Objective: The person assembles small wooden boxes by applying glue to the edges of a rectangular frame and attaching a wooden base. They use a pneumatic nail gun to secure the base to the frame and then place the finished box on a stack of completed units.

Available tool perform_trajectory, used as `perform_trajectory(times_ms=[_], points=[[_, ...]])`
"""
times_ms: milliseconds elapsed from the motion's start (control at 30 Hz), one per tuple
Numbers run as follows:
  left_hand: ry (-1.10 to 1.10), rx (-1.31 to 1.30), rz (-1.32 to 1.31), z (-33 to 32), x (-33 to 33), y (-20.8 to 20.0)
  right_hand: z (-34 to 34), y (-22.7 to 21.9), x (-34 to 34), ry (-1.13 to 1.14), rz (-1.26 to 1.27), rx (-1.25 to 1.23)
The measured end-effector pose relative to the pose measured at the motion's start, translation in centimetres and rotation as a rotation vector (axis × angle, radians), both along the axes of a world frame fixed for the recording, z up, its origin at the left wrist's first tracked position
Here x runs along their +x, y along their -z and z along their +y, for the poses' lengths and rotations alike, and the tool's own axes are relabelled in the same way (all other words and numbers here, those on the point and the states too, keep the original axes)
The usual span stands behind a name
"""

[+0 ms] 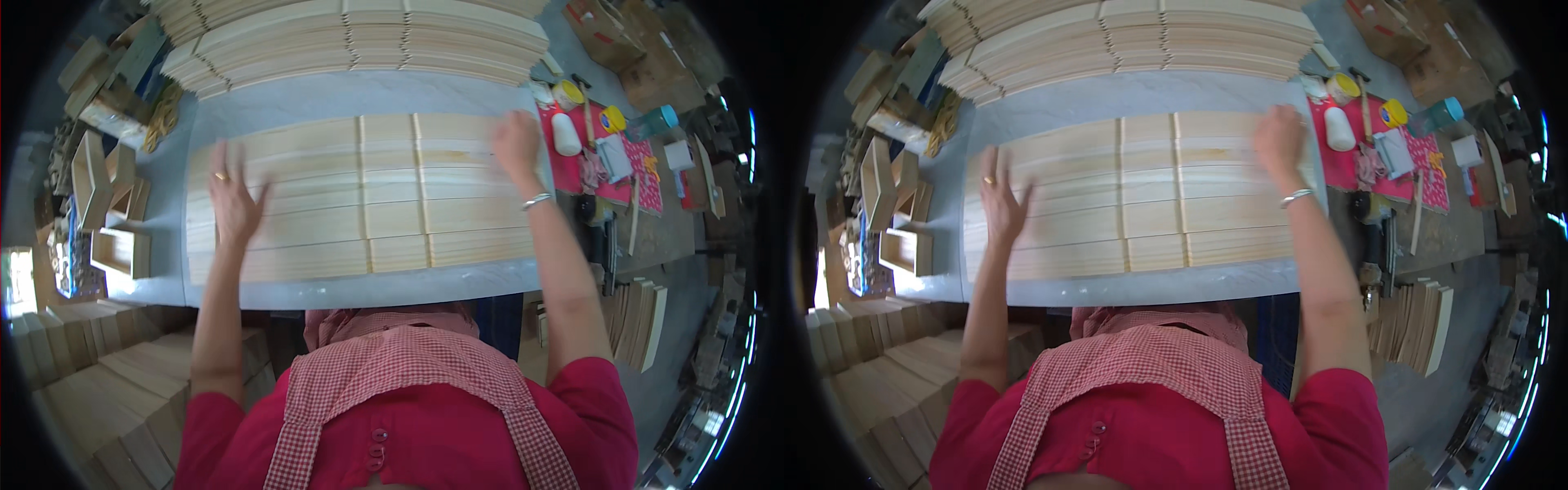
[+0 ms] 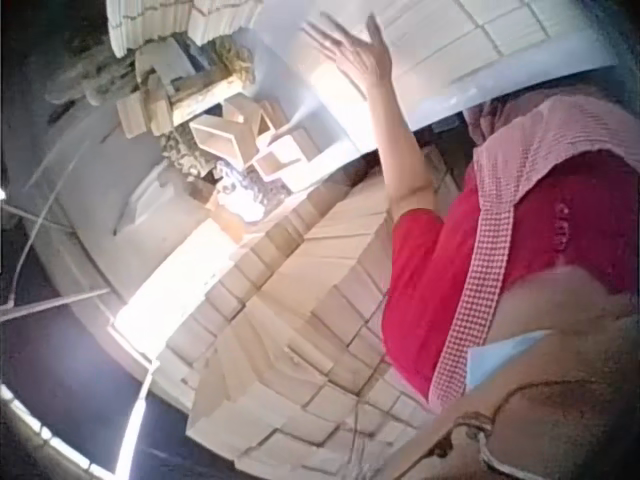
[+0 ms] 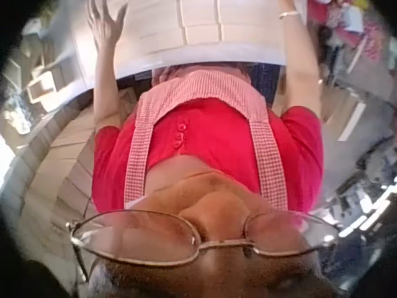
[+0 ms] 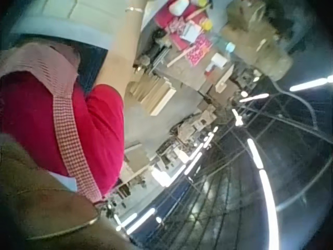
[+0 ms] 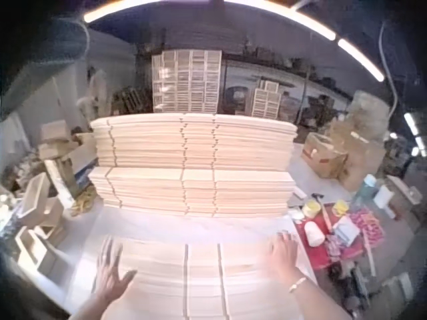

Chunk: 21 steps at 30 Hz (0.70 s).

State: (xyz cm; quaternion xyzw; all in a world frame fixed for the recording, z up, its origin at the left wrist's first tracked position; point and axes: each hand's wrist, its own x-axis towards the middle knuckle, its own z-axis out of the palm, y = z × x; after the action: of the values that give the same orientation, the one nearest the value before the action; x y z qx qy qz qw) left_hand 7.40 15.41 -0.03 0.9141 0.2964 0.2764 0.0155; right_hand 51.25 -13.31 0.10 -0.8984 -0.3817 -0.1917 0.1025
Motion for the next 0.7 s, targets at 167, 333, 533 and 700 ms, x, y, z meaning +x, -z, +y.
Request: perform_trajectory(times_ms=[167, 333, 533, 700], points=[[0.499, -0.262, 0.529, -16.5, 3.0, -3.6, 8.5, 0.9, -9.5, -0.527, 0.14, 0.249], [0.511, -0.28, 0.485, -16.5, 4.5, -2.1, 9.9, 1.8, -10.5, -0.509, 0.16, 0.199], [0.502, -0.227, 0.44, -15.1, 7.9, -1.8, 12.3, 2.0, -7.4, -0.475, 0.164, 0.219], [0.505, -0.226, 0.421, -14.1, 9.8, -1.8, 13.0, 1.9, -5.9, -0.422, 0.172, 0.227]])
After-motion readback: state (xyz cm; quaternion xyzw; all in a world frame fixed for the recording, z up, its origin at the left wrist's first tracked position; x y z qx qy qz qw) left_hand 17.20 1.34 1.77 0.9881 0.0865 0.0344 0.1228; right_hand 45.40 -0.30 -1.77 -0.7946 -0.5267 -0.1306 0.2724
